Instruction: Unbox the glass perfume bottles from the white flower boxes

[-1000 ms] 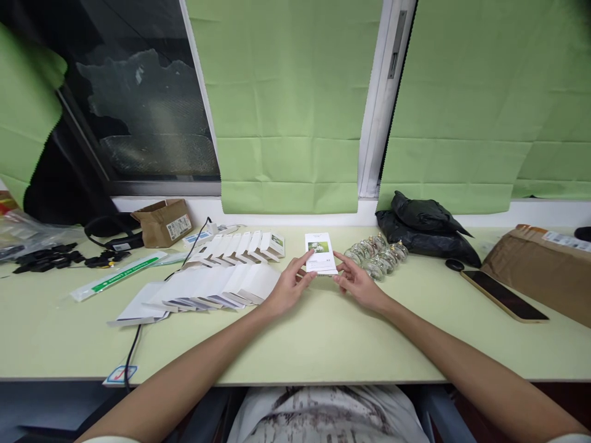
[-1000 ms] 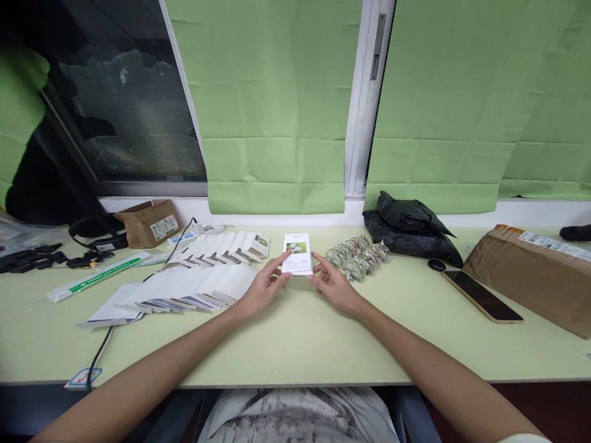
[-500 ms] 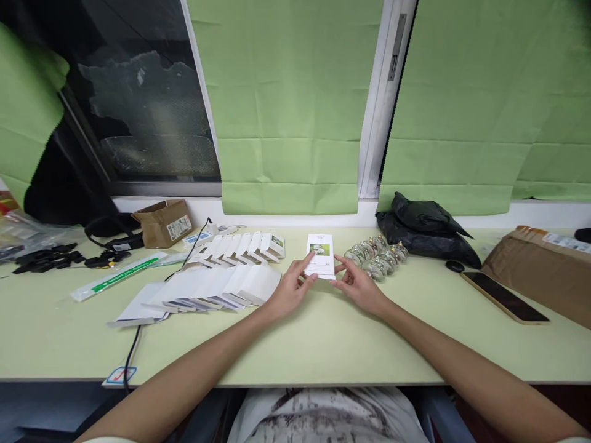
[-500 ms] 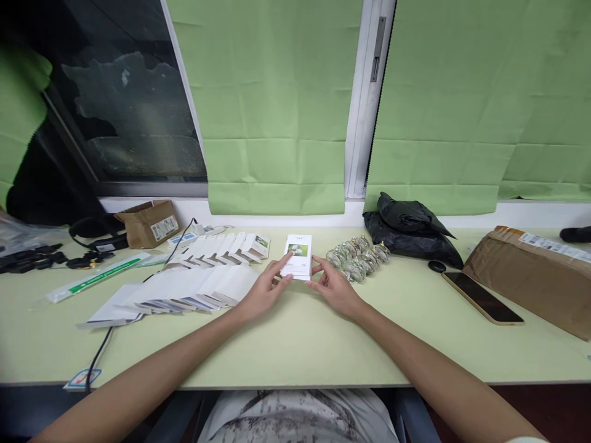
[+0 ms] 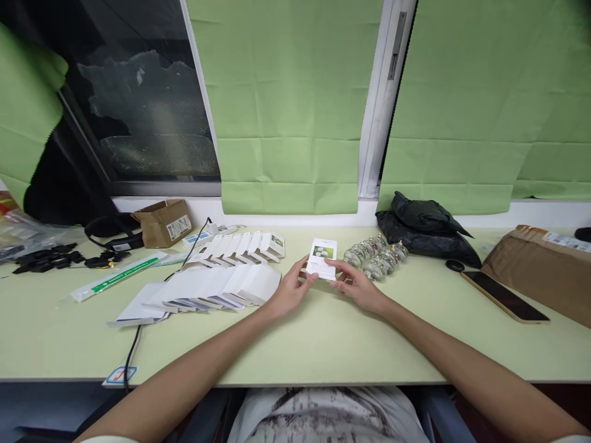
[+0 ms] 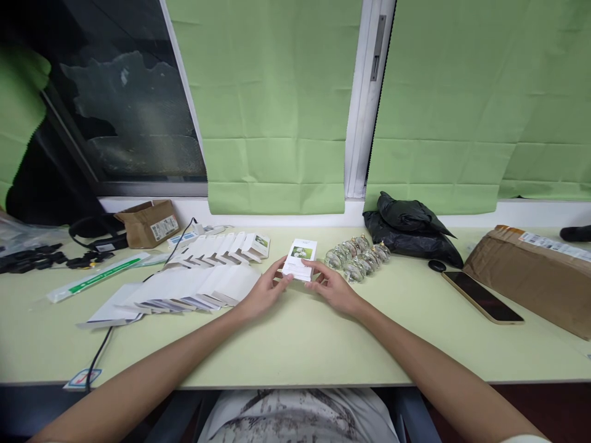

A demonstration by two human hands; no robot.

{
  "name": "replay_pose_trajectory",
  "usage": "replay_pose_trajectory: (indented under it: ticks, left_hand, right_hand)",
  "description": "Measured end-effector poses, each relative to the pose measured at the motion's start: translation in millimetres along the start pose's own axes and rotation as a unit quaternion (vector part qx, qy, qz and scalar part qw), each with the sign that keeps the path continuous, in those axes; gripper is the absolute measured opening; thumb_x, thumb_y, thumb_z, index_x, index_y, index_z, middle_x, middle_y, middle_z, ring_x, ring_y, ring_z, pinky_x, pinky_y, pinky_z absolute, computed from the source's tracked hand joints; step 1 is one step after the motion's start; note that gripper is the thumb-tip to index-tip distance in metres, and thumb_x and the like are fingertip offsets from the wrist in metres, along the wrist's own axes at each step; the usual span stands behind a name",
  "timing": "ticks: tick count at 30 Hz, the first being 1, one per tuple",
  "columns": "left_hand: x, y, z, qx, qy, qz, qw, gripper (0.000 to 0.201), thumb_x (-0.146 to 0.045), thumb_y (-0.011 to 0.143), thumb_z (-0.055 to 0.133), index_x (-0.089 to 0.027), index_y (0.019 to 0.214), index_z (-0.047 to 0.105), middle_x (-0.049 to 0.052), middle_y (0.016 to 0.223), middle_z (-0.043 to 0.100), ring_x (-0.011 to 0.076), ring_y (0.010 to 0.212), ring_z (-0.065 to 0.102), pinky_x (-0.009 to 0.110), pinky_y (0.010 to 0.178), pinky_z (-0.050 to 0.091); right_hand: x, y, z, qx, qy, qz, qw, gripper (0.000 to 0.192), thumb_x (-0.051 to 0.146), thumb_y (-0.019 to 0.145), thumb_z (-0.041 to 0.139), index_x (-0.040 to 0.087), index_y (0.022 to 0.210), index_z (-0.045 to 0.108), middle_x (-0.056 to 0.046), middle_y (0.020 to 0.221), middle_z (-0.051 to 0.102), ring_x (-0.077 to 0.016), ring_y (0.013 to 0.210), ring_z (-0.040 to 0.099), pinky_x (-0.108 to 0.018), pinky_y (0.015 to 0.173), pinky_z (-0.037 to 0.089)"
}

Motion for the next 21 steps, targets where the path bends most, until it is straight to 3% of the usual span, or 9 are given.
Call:
replay_pose_trajectory:
  ticks: [9,17,19,21]
  left_hand:
    - [1,2,-2.1,0.012,-0.006,0.007,1.0,0.064,-0.053,0.098,0.058,-0.03,0.156,0.046,0.009,0.134,0.062,0.0217,0.104,0.062,0.033,0.08,0.058]
    - [-5,3,-4.7,-0.01,-0.008,0.002,1.0,0.059,-0.052,0.096,0.064,-0.027,0.148,0.056,0.009,0.134,0.066,0.0217,0.099,0.064,0.034,0.08,0.057]
    - [-5,3,-4.3,-0.016,-0.016,0.0,1.0,0.058,-0.051,0.095,0.065,-0.025,0.146,0.057,0.011,0.137,0.064,0.0217,0.098,0.064,0.035,0.08,0.056]
    - [-5,4,-3.2,-0.023,-0.021,0.003,0.999,0.056,-0.049,0.094,0.066,-0.024,0.143,0.055,0.012,0.139,0.062,0.0212,0.099,0.063,0.035,0.079,0.055]
  right_hand:
    - [2,1,-2,-0.009,0.014,-0.015,1.0,0.056,0.047,0.089,0.072,0.029,0.141,0.06,-0.007,0.119,0.064,-0.0193,0.086,0.054,-0.034,0.074,0.05]
    - [15,-3,0,-0.011,-0.003,-0.021,1.0,0.048,0.048,0.097,0.061,0.031,0.141,0.059,-0.008,0.131,0.061,-0.0212,0.094,0.056,-0.034,0.075,0.052]
    - [17,-4,1,-0.011,-0.015,-0.019,1.0,0.051,0.048,0.098,0.06,0.032,0.146,0.055,-0.008,0.133,0.06,-0.0207,0.093,0.056,-0.034,0.075,0.052]
    - [16,-4,3,-0.026,-0.01,-0.014,1.0,0.065,0.047,0.097,0.062,0.035,0.157,0.039,-0.009,0.135,0.059,-0.0202,0.091,0.056,-0.035,0.075,0.053]
Point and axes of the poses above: each hand's wrist, its own y-axis towards the middle knuckle, its own z-axis out of the palm, x = y × z, the point moved 1 cm from there along y, towards the middle knuckle
